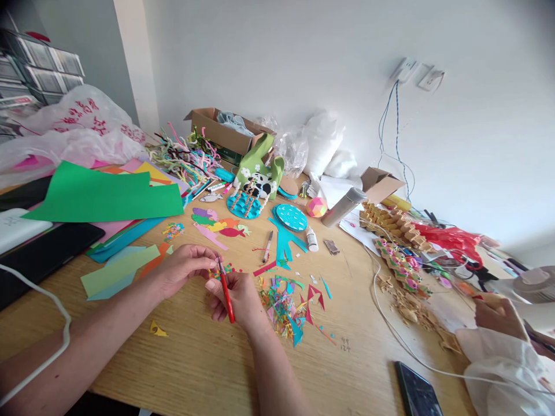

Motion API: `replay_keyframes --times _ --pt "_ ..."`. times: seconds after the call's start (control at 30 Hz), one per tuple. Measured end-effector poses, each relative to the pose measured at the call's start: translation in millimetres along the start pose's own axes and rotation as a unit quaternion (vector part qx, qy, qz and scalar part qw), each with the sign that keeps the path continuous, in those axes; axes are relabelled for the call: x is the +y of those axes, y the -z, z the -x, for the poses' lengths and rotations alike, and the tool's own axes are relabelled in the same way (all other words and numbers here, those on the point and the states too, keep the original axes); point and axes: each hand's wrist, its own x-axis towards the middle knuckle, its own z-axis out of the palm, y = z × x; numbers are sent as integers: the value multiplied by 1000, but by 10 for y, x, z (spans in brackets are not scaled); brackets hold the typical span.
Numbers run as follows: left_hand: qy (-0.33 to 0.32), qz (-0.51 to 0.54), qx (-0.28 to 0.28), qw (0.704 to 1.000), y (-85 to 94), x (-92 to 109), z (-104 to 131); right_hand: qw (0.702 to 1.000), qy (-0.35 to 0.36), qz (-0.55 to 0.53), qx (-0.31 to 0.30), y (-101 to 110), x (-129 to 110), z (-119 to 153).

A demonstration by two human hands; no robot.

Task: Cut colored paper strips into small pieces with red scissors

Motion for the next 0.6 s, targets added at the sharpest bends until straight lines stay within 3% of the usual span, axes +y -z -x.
replay_keyframes --times 0.6 --pt "5 -8 7 1000 -6 10 -6 1000 8 13 -13 -4 -15 16"
